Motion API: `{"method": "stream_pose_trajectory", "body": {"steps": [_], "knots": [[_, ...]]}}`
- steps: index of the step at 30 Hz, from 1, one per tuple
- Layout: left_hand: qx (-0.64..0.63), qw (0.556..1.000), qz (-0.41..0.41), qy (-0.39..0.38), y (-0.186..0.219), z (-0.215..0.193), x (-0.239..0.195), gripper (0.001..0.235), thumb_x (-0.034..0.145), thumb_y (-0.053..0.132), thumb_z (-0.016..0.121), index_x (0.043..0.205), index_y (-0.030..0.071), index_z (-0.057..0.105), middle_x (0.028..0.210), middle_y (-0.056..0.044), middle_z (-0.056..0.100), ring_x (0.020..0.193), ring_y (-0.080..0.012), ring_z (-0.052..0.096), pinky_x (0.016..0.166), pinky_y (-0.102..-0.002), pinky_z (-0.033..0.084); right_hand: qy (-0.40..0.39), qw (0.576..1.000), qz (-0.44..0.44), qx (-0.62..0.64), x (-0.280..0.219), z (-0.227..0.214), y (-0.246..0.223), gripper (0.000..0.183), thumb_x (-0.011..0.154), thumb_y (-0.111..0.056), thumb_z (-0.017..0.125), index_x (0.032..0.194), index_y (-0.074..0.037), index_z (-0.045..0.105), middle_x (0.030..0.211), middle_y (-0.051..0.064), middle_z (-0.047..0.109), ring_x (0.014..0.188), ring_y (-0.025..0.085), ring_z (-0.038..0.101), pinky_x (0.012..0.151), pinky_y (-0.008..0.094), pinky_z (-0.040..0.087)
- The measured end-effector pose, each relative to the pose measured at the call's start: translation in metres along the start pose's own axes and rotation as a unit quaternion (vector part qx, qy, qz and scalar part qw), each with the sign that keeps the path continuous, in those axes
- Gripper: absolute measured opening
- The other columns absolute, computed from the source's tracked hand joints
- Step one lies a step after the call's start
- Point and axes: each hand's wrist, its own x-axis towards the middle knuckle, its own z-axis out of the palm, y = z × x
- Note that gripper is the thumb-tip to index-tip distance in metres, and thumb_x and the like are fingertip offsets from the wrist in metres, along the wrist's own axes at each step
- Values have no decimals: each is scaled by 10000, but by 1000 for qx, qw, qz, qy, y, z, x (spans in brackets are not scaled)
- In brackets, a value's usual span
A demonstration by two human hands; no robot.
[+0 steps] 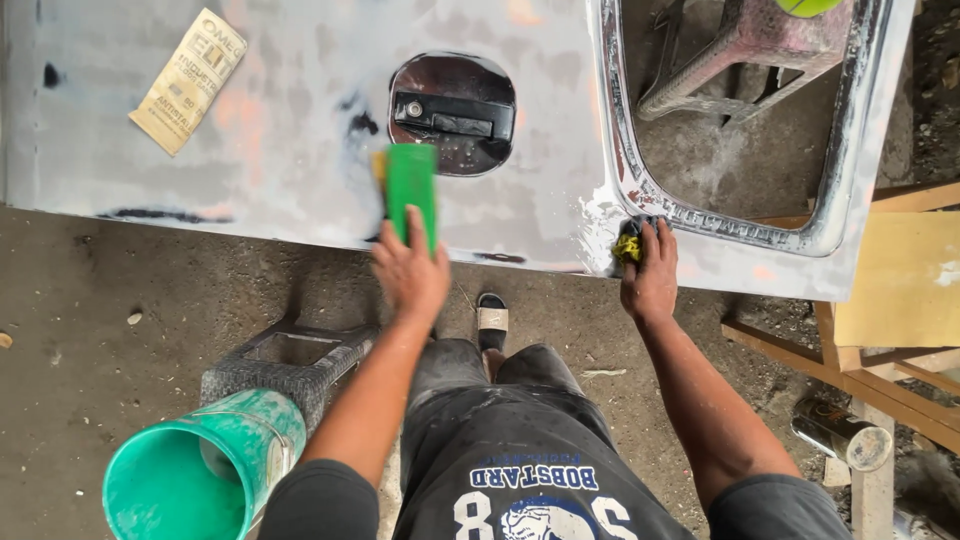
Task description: The person sands a large, silver car door with a green sanding block and a yellow cloth. They repeatedly dip the cloth into a green bucket of water and wipe the surface while sanding. The person works on the flat surface and around the fuel cap area.
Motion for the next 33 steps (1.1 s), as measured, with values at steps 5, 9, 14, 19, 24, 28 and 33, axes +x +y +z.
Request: {"method": "stream_pose_trajectory", "body": {"steps": [5, 9, 14, 19, 24, 28, 33], "knots": [[20, 976, 167, -138, 66, 12, -40, 772, 952, 423, 656, 1585, 211, 267, 1460, -294, 369, 1179, -436, 510, 878, -570, 504, 5, 1000, -14, -3, -3, 1, 5, 726, 844, 20, 637, 1527, -117, 431, 1654, 172, 302, 1526, 402, 272, 1240, 454, 276], [-5, 902, 425, -68, 50, 37, -42, 803, 796, 477, 631, 1527, 292, 356, 1549, -258, 390, 1248, -487, 532, 919, -628, 493, 14, 999, -33, -4, -1, 5, 8, 728, 846, 15, 634, 1534, -104, 430, 1650, 197, 300, 1524, 419, 269, 1245, 460, 267], [33, 992, 99, -76, -18, -18, -13, 735, 934, 430, 642, 1578, 260, 332, 1493, -217, 390, 1238, -404, 475, 933, -566, 459, 10, 1000, -27, -2, -1, 3, 2, 730, 833, 19, 627, 1526, -101, 429, 1651, 196, 307, 1523, 417, 273, 1244, 462, 267], [-10, 999, -22, -37, 18, -1, -36, 764, 966, 446, 638, 1598, 191, 292, 1498, -308, 318, 1117, -412, 492, 839, -552, 477, 17, 999, -28, 0, -1, 7, 5, 734, 834, 23, 627, 1530, -100, 430, 1649, 206, 303, 1527, 421, 266, 1244, 466, 264], [1, 947, 267, -178, 77, 27, -62, 729, 959, 416, 600, 1586, 217, 289, 1519, -292, 334, 1213, -456, 476, 927, -605, 460, 9, 1000, -28, -4, -2, 6, 8, 751, 820, 22, 634, 1530, -97, 421, 1644, 203, 305, 1517, 422, 266, 1243, 470, 259], [39, 933, 344, -98, 17, 6, -38, 723, 926, 467, 628, 1556, 245, 349, 1499, -276, 365, 1193, -446, 484, 906, -596, 470, 14, 999, -37, -2, -1, 7, 8, 713, 846, 18, 628, 1522, -98, 434, 1647, 210, 308, 1528, 423, 271, 1245, 467, 274], [14, 1000, -7, -12, -32, -18, -24, 765, 935, 420, 696, 1577, 213, 336, 1468, -277, 369, 1128, -413, 496, 849, -539, 481, 20, 999, -34, 4, -2, 5, 4, 719, 841, 25, 614, 1526, -91, 429, 1635, 215, 315, 1507, 431, 278, 1233, 483, 272]]}}
